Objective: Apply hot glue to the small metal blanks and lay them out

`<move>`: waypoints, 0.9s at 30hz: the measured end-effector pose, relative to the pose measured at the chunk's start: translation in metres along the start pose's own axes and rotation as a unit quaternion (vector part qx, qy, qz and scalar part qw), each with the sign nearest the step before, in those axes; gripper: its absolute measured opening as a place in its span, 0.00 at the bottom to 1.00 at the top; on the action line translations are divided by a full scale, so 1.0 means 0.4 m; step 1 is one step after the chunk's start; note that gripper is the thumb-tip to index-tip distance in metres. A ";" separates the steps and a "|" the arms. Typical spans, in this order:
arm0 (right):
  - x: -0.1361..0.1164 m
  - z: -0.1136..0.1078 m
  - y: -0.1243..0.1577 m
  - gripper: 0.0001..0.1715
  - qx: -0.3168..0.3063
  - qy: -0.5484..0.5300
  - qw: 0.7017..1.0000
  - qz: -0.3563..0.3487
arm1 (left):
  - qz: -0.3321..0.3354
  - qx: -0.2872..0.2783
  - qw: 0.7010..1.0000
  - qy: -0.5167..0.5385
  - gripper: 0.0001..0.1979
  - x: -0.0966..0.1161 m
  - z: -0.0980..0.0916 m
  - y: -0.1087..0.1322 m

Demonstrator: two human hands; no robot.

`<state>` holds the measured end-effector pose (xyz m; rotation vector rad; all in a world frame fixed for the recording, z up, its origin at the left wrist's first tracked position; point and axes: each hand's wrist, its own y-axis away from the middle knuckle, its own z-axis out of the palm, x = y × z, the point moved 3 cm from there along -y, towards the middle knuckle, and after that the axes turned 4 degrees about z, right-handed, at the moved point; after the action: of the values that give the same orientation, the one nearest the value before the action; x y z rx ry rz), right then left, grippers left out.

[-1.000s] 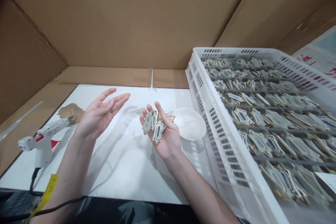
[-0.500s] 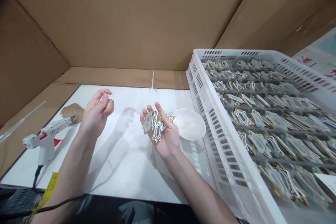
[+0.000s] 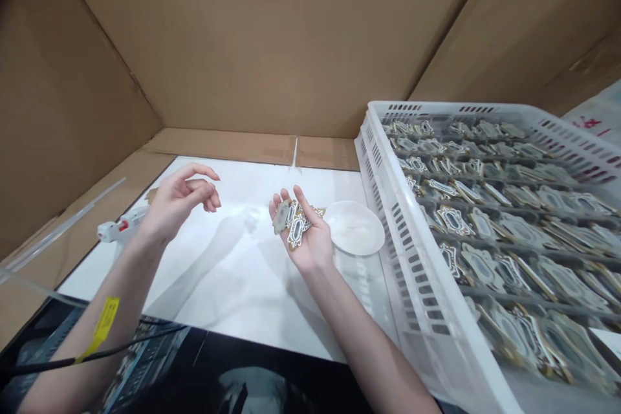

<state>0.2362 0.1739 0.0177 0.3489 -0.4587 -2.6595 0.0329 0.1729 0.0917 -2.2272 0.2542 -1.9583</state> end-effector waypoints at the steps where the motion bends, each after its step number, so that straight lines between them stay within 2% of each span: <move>1: 0.001 0.000 0.001 0.13 -0.003 -0.001 1.000 0.000 | -0.005 0.003 1.000 -0.009 0.09 0.014 -0.014 0.011; 5: 0.005 0.002 0.010 0.11 -0.023 0.003 1.000 0.000 | 0.015 0.034 0.997 -0.066 0.07 0.095 -0.093 0.048; 8: 0.010 0.007 0.021 0.10 -0.031 -0.001 0.999 0.011 | 0.025 0.015 0.994 -0.102 0.05 0.158 -0.152 0.052; 11: 0.012 0.010 0.029 0.11 -0.023 -0.012 1.000 0.014 | -0.003 -0.006 0.993 -0.118 0.07 0.185 -0.211 0.031; 14: 0.010 0.011 0.028 0.11 -0.015 -0.013 1.000 0.013 | -0.025 0.008 0.989 -0.147 0.11 0.154 -0.279 -0.008; 16: 0.008 0.012 0.025 0.11 -0.010 -0.014 1.000 0.014 | -0.036 0.030 0.986 -0.161 0.09 0.106 -0.328 -0.036; 20: 0.001 0.013 0.017 0.13 0.030 -0.025 0.999 0.002 | -0.090 0.031 0.975 -0.198 0.11 0.008 -0.398 -0.077; 23: -0.002 0.011 0.010 0.14 0.055 -0.028 0.998 0.001 | -0.106 0.034 0.978 -0.175 0.12 -0.016 -0.416 -0.098; 27: -0.003 -0.003 -0.008 0.14 0.054 0.015 0.998 -0.005 | -0.092 0.021 0.991 -0.098 0.12 0.002 -0.392 -0.132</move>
<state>0.2364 0.1768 0.0157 0.4249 -0.5939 -2.6414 -0.1215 0.2223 0.1245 -2.4725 -0.0190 -1.7895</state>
